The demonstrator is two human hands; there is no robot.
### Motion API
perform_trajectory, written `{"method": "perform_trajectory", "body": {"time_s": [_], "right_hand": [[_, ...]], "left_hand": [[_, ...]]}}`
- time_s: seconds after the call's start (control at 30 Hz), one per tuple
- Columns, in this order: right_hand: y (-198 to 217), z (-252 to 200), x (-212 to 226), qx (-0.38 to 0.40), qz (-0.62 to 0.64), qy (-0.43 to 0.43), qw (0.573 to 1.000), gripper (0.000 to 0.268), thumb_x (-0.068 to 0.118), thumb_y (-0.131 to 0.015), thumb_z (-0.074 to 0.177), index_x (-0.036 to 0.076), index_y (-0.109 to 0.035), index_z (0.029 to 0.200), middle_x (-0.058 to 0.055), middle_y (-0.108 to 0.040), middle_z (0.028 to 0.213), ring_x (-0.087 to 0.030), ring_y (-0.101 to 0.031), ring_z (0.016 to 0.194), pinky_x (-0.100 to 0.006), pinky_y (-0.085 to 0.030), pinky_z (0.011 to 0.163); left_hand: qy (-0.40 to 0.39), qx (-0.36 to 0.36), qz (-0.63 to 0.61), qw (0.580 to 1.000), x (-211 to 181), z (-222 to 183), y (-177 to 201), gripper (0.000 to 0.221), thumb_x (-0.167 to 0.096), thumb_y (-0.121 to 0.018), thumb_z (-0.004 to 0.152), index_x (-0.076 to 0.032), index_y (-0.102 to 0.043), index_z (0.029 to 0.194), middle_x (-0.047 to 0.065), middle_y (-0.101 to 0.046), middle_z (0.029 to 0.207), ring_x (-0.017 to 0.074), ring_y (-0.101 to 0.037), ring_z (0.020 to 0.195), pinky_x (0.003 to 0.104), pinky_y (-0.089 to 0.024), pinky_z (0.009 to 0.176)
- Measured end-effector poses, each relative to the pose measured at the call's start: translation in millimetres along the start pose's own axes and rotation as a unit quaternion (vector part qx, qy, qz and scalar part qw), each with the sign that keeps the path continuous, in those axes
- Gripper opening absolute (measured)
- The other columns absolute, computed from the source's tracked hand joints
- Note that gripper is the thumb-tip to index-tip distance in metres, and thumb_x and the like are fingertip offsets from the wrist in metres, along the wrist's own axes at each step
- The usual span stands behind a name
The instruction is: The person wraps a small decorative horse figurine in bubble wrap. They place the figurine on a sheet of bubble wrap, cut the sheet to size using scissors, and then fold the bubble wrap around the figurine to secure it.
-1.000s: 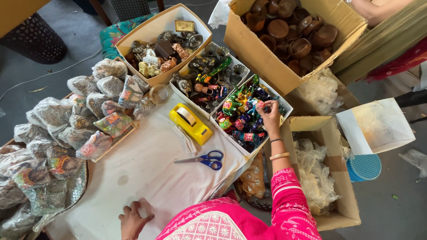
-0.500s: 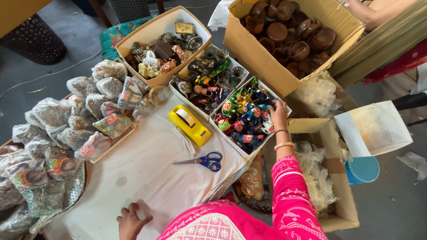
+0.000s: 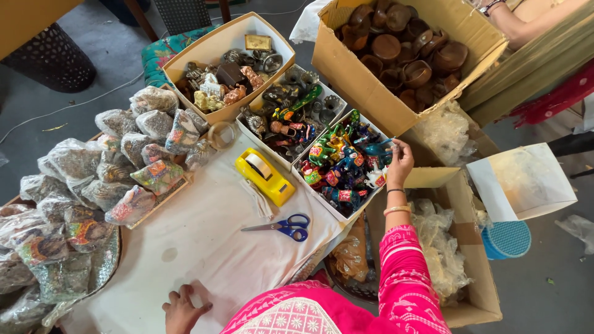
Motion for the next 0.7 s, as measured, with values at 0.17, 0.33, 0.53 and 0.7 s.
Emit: {"method": "perform_trajectory", "body": {"time_s": [0.17, 0.33, 0.53, 0.7], "right_hand": [[-7.6, 5.0, -17.7, -0.009, 0.069, -0.011, 0.998, 0.014, 0.004, -0.060, 0.106, 0.001, -0.068, 0.117, -0.002, -0.069, 0.104, -0.010, -0.066, 0.085, -0.024, -0.053, 0.082], [-20.6, 15.1, -23.3, -0.052, 0.210, -0.064, 0.974, 0.015, 0.008, -0.065, 0.106, 0.002, -0.068, 0.119, -0.002, -0.068, 0.103, -0.011, -0.064, 0.087, -0.025, -0.052, 0.081], [-36.3, 33.1, 2.8, -0.072, 0.286, -0.064, 0.953, 0.015, 0.008, -0.067, 0.105, 0.002, -0.066, 0.119, -0.002, -0.066, 0.101, -0.012, -0.065, 0.092, -0.033, -0.061, 0.090], [-55.5, 23.5, 59.0, -0.055, 0.306, -0.062, 0.948, 0.018, 0.007, -0.067, 0.103, 0.005, -0.063, 0.121, -0.005, -0.067, 0.101, -0.018, -0.071, 0.090, -0.033, -0.060, 0.086]], "left_hand": [[-0.003, 0.014, 0.010, 1.000, 4.6, 7.2, -4.7, 0.091, -0.049, -0.094, 0.057, -0.025, -0.053, 0.135, 0.009, -0.051, 0.136, 0.0431, -0.050, 0.117, 0.049, -0.050, 0.103], [-0.012, 0.006, 0.012, 1.000, 6.8, 8.0, -6.7, 0.091, -0.050, -0.094, 0.056, -0.025, -0.053, 0.134, 0.008, -0.051, 0.136, 0.0425, -0.050, 0.117, 0.048, -0.049, 0.104], [-0.004, 0.003, -0.004, 1.000, 1.4, 1.6, -1.5, 0.089, -0.047, -0.094, 0.056, -0.025, -0.054, 0.133, 0.008, -0.052, 0.135, 0.0429, -0.050, 0.118, 0.049, -0.052, 0.100], [-0.015, -0.031, -0.016, 0.999, -0.4, -6.6, 1.8, 0.087, -0.045, -0.094, 0.055, -0.024, -0.057, 0.130, 0.007, -0.056, 0.131, 0.0431, -0.052, 0.116, 0.048, -0.053, 0.098]]}}
Point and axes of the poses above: each hand's wrist, its own z-axis towards the middle knuckle, its own y-axis out of the back of the hand, x = y × z, the point moved 2 cm from there along z, towards the middle knuckle
